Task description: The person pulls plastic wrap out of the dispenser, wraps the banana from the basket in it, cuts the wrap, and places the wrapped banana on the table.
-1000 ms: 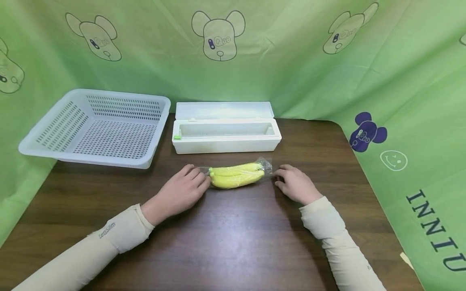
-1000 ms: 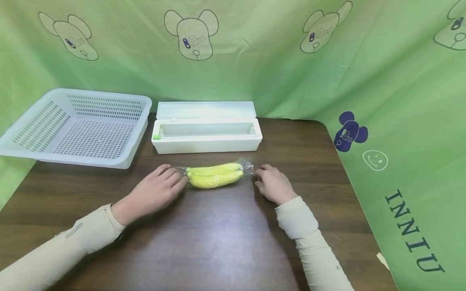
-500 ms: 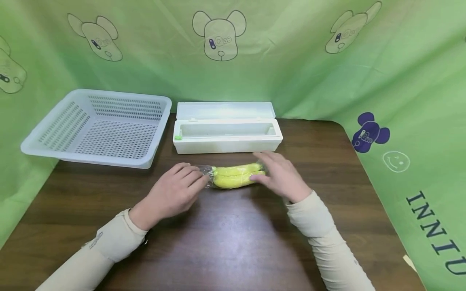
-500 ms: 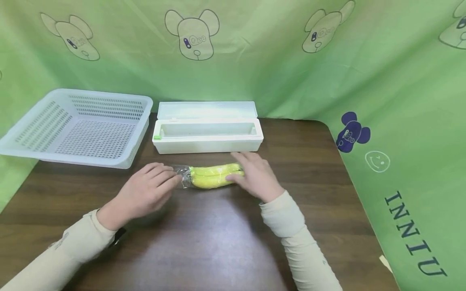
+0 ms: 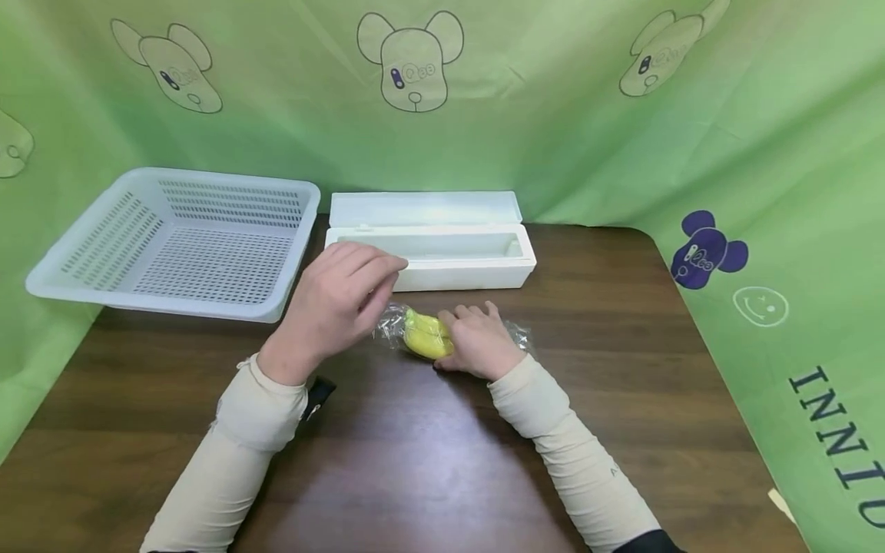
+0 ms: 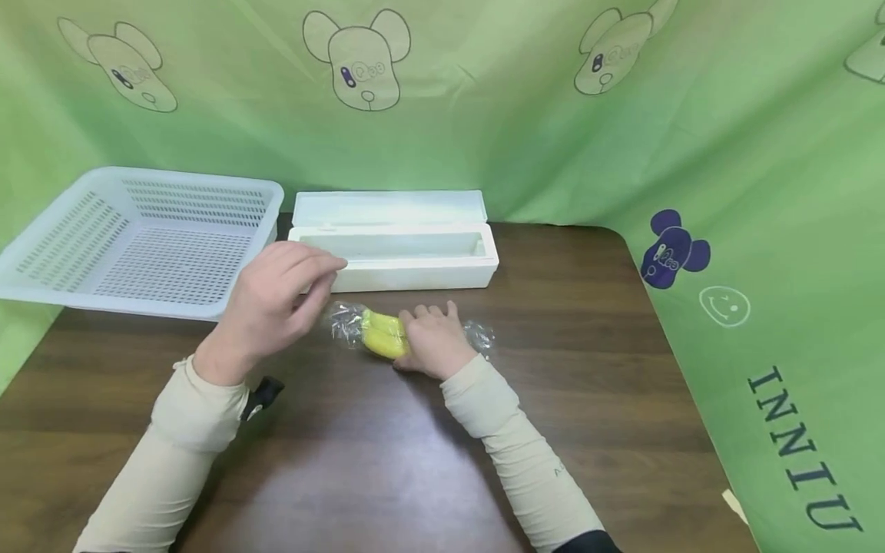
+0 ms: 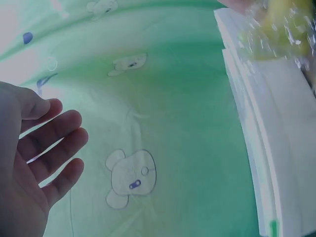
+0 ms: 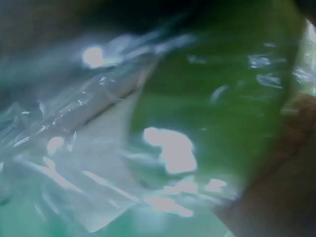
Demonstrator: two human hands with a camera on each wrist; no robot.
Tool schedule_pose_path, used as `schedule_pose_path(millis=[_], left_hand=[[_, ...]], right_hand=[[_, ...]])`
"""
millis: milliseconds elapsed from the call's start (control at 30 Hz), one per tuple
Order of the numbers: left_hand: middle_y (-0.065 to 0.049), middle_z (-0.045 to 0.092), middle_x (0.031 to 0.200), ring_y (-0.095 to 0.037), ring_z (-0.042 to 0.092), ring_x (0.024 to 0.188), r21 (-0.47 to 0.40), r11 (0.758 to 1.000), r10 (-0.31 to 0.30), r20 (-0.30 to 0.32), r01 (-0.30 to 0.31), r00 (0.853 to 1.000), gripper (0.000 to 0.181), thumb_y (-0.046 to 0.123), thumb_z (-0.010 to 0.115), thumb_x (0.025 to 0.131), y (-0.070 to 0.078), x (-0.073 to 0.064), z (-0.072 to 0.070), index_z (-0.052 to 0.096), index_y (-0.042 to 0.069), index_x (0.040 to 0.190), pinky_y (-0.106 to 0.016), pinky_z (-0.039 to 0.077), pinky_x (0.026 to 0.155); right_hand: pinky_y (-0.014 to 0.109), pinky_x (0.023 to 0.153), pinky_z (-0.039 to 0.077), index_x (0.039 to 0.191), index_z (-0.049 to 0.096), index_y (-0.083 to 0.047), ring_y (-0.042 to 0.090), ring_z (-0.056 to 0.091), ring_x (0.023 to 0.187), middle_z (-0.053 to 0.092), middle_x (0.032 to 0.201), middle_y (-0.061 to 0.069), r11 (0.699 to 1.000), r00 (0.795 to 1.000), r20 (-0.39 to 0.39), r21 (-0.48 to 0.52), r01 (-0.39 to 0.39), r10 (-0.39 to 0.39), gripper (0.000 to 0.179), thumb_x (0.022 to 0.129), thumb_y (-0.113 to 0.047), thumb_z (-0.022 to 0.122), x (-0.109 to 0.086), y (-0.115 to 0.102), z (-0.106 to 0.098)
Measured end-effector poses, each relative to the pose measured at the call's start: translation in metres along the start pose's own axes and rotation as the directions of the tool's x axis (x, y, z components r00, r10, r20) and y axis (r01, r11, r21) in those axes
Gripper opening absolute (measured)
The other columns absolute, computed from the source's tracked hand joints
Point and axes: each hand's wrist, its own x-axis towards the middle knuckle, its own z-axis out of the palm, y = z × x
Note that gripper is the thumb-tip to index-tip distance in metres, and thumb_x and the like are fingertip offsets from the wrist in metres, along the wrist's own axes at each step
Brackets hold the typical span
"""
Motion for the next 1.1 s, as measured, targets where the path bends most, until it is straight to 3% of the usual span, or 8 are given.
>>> schedule_pose_path(millis=[100,233,400,533,800,967,1033,1100], left_hand=[[-0.011,0.071,0.095,-0.029,0.066,0.090,-0.012,1.000,-0.012,0.028,0.013,1.000,0.016,0.003,0.061,0.095,0.003,0.006,0.002,0.072,0.000,0.107,-0.043,0.052,0.087],[-0.010,0.071,0.107,-0.030,0.064,0.104,0.012,0.999,-0.035,0.183,0.033,0.982,0.023,0.013,0.064,0.097,0.006,0.011,0.012,0.070,0.002,0.117,-0.045,0.047,0.097],[-0.009,0.066,0.124,-0.029,0.055,0.122,0.128,0.991,-0.098,0.451,0.045,0.887,0.040,0.039,0.060,0.101,0.008,0.014,0.028,0.066,0.008,0.126,-0.047,0.035,0.110],[-0.008,0.064,0.128,-0.029,0.050,0.128,0.214,0.976,-0.147,0.549,0.031,0.823,0.058,0.059,0.060,0.094,0.004,0.011,0.039,0.065,0.012,0.127,-0.050,0.026,0.116],[-0.010,0.065,0.126,-0.029,0.054,0.125,0.177,0.972,-0.223,0.489,0.154,0.843,0.077,0.061,0.067,0.085,-0.010,0.004,0.047,0.057,0.007,0.139,-0.053,0.018,0.119],[-0.015,0.058,0.139,-0.030,0.048,0.134,0.014,0.955,-0.274,0.416,0.296,0.867,0.098,0.079,0.027,0.090,-0.010,0.002,0.057,0.043,0.004,0.150,-0.052,0.012,0.120],[-0.015,0.055,0.143,-0.030,0.045,0.137,-0.083,0.932,-0.298,0.377,0.352,0.877,0.107,0.082,0.008,0.087,-0.008,0.001,0.062,0.041,0.003,0.151,-0.051,0.012,0.120],[-0.016,0.054,0.145,-0.031,0.044,0.138,-0.193,0.892,-0.326,0.350,0.408,0.879,0.107,0.081,0.005,0.087,-0.005,0.002,0.068,0.041,0.002,0.150,-0.050,0.017,0.119]], right_hand=[[0.055,0.090,0.043,0.104,0.061,-0.006,0.030,0.059,0.087,0.060,0.090,0.007,1.000,0.997,-0.081,-0.013,0.017,-0.018,0.059,0.069,-0.048,0.085,0.002,0.002,0.004],[0.049,0.080,0.044,0.103,0.059,-0.007,0.028,0.056,0.080,0.056,0.086,0.006,0.999,0.981,-0.188,-0.021,0.048,-0.051,0.059,0.067,-0.047,0.084,0.004,0.003,0.005],[0.054,0.087,0.044,0.118,0.061,-0.007,0.034,0.059,0.089,0.062,0.097,0.010,0.997,0.950,-0.302,-0.047,0.068,-0.079,0.067,0.069,-0.047,0.082,0.003,0.002,0.001],[0.052,0.087,0.044,0.119,0.060,-0.006,0.035,0.060,0.092,0.064,0.097,0.010,0.995,0.925,-0.370,-0.063,0.072,-0.091,0.066,0.072,-0.048,0.080,0.002,-0.001,-0.007],[0.051,0.080,0.045,0.099,0.057,-0.007,0.033,0.058,0.080,0.059,0.086,0.008,0.992,0.844,-0.524,-0.109,0.070,-0.117,0.051,0.073,-0.046,0.075,-0.003,-0.002,-0.021],[0.055,0.086,0.045,0.104,0.058,-0.006,0.032,0.058,0.083,0.061,0.089,0.009,0.994,0.822,-0.559,-0.058,0.088,-0.106,0.054,0.071,-0.045,0.076,-0.005,-0.001,-0.025],[0.056,0.089,0.044,0.107,0.059,-0.006,0.030,0.059,0.086,0.062,0.092,0.009,0.995,0.824,-0.559,-0.014,0.098,-0.089,0.056,0.071,-0.044,0.078,-0.006,-0.001,-0.027],[0.056,0.090,0.044,0.110,0.059,-0.005,0.029,0.060,0.087,0.063,0.094,0.008,0.994,0.824,-0.562,0.031,0.105,-0.070,0.058,0.070,-0.042,0.079,-0.006,-0.001,-0.029]])
